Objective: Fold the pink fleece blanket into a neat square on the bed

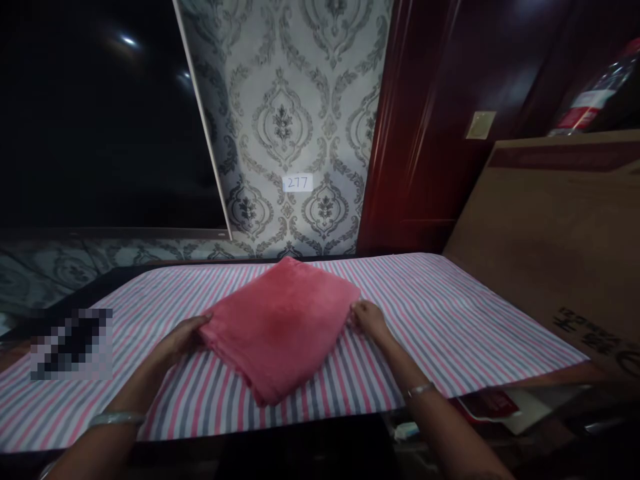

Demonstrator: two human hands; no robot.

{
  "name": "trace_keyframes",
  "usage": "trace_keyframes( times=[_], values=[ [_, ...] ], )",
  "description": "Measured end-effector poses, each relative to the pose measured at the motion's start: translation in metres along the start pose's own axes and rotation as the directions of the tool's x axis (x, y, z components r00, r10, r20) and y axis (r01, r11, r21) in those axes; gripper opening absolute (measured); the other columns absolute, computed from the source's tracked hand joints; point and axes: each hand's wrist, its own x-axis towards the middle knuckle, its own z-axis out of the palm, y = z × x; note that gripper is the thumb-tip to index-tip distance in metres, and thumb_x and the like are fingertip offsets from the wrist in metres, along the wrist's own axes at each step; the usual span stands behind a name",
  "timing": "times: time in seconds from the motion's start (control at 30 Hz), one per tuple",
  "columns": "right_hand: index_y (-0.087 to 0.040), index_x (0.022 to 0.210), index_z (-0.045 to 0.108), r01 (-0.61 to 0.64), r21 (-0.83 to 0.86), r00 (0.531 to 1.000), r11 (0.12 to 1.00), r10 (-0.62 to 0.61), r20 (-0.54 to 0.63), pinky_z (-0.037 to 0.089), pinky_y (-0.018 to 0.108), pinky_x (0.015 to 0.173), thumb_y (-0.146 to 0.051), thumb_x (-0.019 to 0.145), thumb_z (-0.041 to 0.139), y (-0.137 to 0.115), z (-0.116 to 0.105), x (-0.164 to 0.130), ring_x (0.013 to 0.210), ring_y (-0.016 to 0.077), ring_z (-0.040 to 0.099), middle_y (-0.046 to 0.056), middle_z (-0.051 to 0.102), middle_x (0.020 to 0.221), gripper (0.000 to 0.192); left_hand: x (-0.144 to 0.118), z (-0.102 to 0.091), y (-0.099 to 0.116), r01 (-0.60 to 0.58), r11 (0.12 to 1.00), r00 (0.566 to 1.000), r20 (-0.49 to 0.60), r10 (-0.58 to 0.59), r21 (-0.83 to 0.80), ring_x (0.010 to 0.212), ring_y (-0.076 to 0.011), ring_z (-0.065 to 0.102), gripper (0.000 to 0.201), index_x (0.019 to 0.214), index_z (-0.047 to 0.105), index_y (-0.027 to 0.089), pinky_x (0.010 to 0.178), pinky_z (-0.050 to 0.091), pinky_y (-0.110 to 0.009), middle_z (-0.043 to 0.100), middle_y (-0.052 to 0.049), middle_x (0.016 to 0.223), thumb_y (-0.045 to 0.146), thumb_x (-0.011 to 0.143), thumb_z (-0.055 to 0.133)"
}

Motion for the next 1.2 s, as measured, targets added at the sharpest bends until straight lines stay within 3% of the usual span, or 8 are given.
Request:
trace_keyframes(
  times=[0.2, 0.3, 0.47, 0.6, 0.8, 0.93, 1.07, 1.2],
  values=[
    [-0.02, 0.092, 0.061, -0.269, 0.222, 0.947, 0.937, 0.215, 0.236, 0.059, 0.038, 0.067, -0.059, 0.079, 0.063, 0.035, 0.008, -0.045, 0.069, 0.0236, 0.073, 0.012, 0.074, 0.081, 0.04, 0.01, 0.006, 0.012, -0.031, 0.999, 0.997, 0.07, 0.029, 0.034, 0.057, -0.0181, 0.064, 0.04, 0.087, 0.071, 0.013, 0.048, 0.048, -0.025, 0.072, -0.003, 0.068, 0.039, 0.061, 0.086],
    [-0.023, 0.093, 0.062, -0.247, 0.363, 0.938, 0.898, 0.127, 0.324, 0.057, 0.038, 0.076, -0.055, 0.077, 0.069, 0.025, 0.032, -0.056, 0.077, 0.0228, 0.072, 0.009, 0.074, 0.086, 0.037, 0.008, 0.013, 0.016, 0.017, 0.995, 0.99, 0.141, -0.003, -0.101, 0.063, -0.0202, 0.068, 0.025, 0.084, 0.072, 0.012, 0.057, 0.055, -0.028, 0.074, -0.007, 0.073, 0.026, 0.066, 0.082],
    [-0.025, 0.108, 0.06, -0.069, 0.538, 0.983, 0.84, -0.034, 0.179, 0.054, 0.028, 0.063, -0.043, 0.059, 0.085, -0.016, 0.055, -0.047, 0.076, 0.0192, 0.067, 0.004, 0.073, 0.101, 0.057, -0.001, 0.027, 0.033, -0.009, 0.971, 0.986, 0.16, 0.049, -0.239, 0.062, -0.0173, 0.069, 0.005, 0.08, 0.07, 0.013, 0.063, 0.057, -0.027, 0.075, -0.007, 0.074, 0.018, 0.078, 0.07],
    [-0.024, 0.111, 0.061, 0.025, 0.447, 0.996, 0.894, -0.061, 0.066, 0.049, 0.023, 0.057, -0.047, 0.066, 0.08, -0.026, 0.035, -0.034, 0.071, 0.0159, 0.064, 0.003, 0.072, 0.097, 0.054, -0.019, 0.023, 0.025, -0.079, 0.963, 0.964, 0.224, 0.139, -0.259, 0.06, -0.017, 0.068, 0.019, 0.087, 0.071, 0.013, 0.056, 0.054, -0.025, 0.076, -0.007, 0.079, 0.027, 0.075, 0.078],
    [-0.025, 0.117, 0.058, -0.329, 0.295, 0.929, 0.897, 0.253, 0.269, 0.054, 0.033, 0.061, -0.05, 0.075, 0.073, 0.025, 0.0, -0.047, 0.071, 0.021, 0.069, 0.008, 0.074, 0.096, 0.051, -0.028, 0.008, -0.014, 0.054, 0.996, 0.934, 0.357, -0.024, -0.074, 0.095, -0.029, 0.073, 0.054, 0.106, 0.072, 0.014, 0.081, 0.058, -0.035, 0.077, -0.014, 0.106, 0.04, 0.061, 0.089],
    [-0.025, 0.124, 0.055, -0.319, 0.316, 0.935, 0.894, 0.241, 0.261, 0.055, 0.035, 0.066, -0.05, 0.083, 0.065, 0.034, -0.003, -0.053, 0.074, 0.0217, 0.071, 0.009, 0.074, 0.103, 0.049, -0.014, 0.016, -0.004, -0.002, 0.999, 0.918, 0.395, 0.019, -0.045, 0.106, -0.0278, 0.07, 0.047, 0.102, 0.075, 0.016, 0.091, 0.055, -0.033, 0.077, -0.011, 0.111, 0.045, 0.066, 0.084],
    [-0.024, 0.122, 0.055, -0.32, 0.324, 0.938, 0.891, 0.25, 0.239, 0.056, 0.035, 0.067, -0.047, 0.084, 0.064, 0.032, -0.001, -0.051, 0.072, 0.0205, 0.07, 0.008, 0.074, 0.1, 0.045, 0.01, 0.035, 0.012, 0.079, 0.997, 0.915, 0.395, -0.075, 0.005, 0.096, -0.0292, 0.073, 0.033, 0.091, 0.076, 0.017, 0.086, 0.058, -0.037, 0.079, -0.01, 0.095, 0.039, 0.067, 0.081],
    [-0.025, 0.122, 0.056, -0.285, 0.376, 0.948, 0.882, 0.201, 0.246, 0.056, 0.034, 0.065, -0.045, 0.082, 0.068, 0.036, 0.0, -0.048, 0.072, 0.0203, 0.07, 0.005, 0.075, 0.095, 0.046, 0.037, 0.05, 0.022, 0.093, 0.994, 0.919, 0.38, -0.108, 0.057, 0.086, -0.0329, 0.074, 0.04, 0.095, 0.076, 0.013, 0.079, 0.06, -0.042, 0.079, -0.015, 0.091, 0.037, 0.065, 0.083]
  ],
)
